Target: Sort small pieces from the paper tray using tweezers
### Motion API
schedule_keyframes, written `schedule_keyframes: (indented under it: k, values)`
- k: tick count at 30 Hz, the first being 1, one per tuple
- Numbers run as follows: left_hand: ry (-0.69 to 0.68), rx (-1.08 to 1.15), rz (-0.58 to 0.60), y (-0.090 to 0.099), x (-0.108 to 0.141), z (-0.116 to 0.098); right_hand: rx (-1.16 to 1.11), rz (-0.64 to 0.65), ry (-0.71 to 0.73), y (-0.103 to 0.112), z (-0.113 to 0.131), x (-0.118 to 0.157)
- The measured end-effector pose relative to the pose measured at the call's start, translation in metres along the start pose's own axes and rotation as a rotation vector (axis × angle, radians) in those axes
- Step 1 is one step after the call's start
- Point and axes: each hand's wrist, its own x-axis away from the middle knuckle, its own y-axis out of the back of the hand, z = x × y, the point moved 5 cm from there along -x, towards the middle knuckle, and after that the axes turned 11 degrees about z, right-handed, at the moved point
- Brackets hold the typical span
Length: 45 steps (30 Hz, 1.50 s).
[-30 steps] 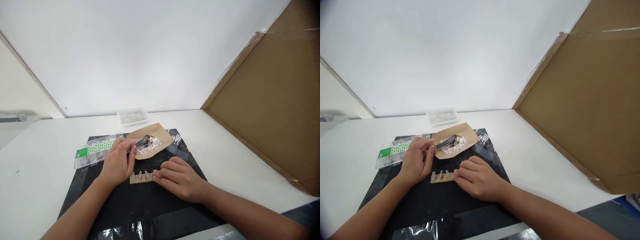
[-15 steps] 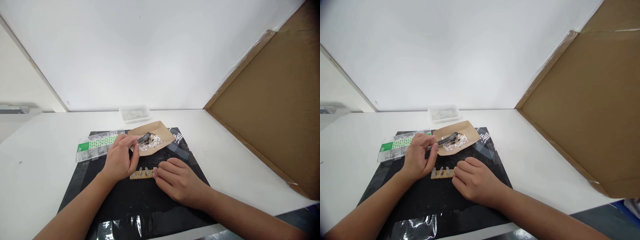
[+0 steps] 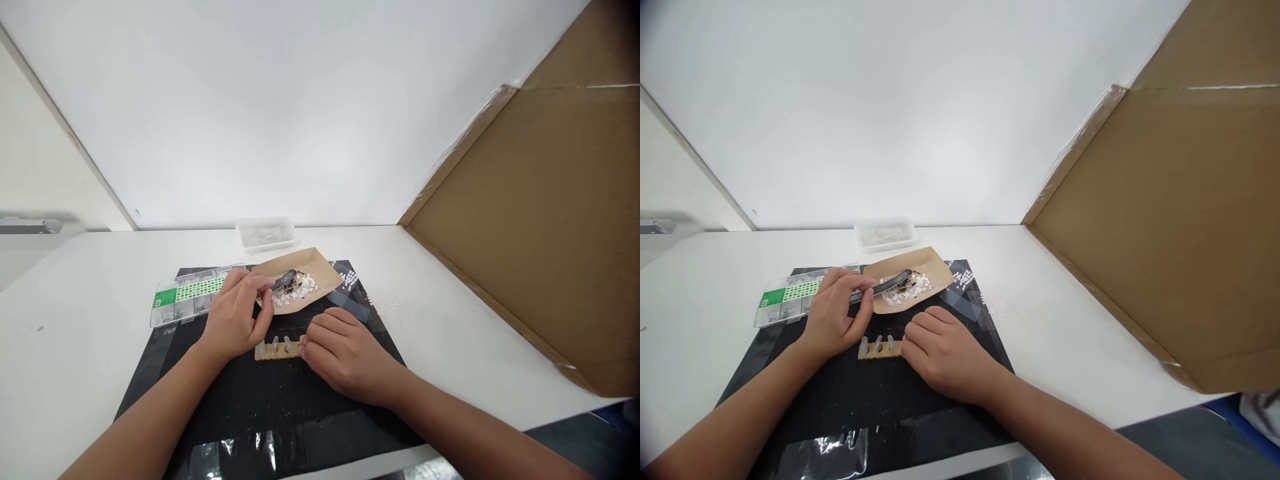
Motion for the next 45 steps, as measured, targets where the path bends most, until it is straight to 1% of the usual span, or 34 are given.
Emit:
schedule_keyframes:
  k: [6, 12, 15, 17, 19, 22, 25, 27, 29, 33, 38, 40, 45]
  values:
    - [0.012, -0.025, -0.010, 0.002, 0.001, 0.003, -0.052, 0.001, -0.005, 0.004, -0.003, -0.003]
    - [0.025, -0.020, 0.008, 0.002, 0.001, 0.005, -0.091, -0.035, 0.008, 0.006, -0.010, 0.002]
    - [0.028, -0.020, 0.021, 0.001, 0.001, 0.005, -0.218, -0.056, 0.019, 0.008, -0.019, 0.003]
    - [0.045, -0.029, 0.042, 0.000, 0.001, 0.006, -0.340, -0.111, 0.001, 0.010, -0.027, 0.004]
    - [0.070, -0.041, 0.076, -0.003, 0.001, 0.008, -0.431, -0.185, -0.048, 0.012, -0.037, 0.005]
    - [0.097, -0.048, 0.132, -0.006, 0.001, 0.011, -0.514, -0.272, -0.212, 0.012, -0.055, 0.010]
    - [0.113, -0.029, 0.178, -0.009, 0.001, 0.014, -0.560, -0.312, -0.401, 0.008, -0.072, 0.017]
    - [0.119, -0.020, 0.201, -0.011, 0.001, 0.016, -0.556, -0.326, -0.473, 0.006, -0.079, 0.021]
    - [0.123, -0.028, 0.215, -0.013, 0.002, 0.018, -0.541, -0.334, -0.491, 0.005, -0.084, 0.022]
    - [0.122, -0.053, 0.239, -0.016, 0.002, 0.020, -0.539, -0.329, -0.465, 0.002, -0.088, 0.021]
    - [0.118, -0.033, 0.259, -0.017, 0.002, 0.018, -0.550, -0.329, -0.480, -0.002, -0.091, 0.019]
    - [0.121, -0.018, 0.263, -0.016, 0.002, 0.018, -0.524, -0.334, -0.514, -0.003, -0.092, 0.021]
    - [0.119, 0.010, 0.274, -0.018, 0.003, 0.019, -0.538, -0.412, -0.685, -0.002, -0.099, 0.030]
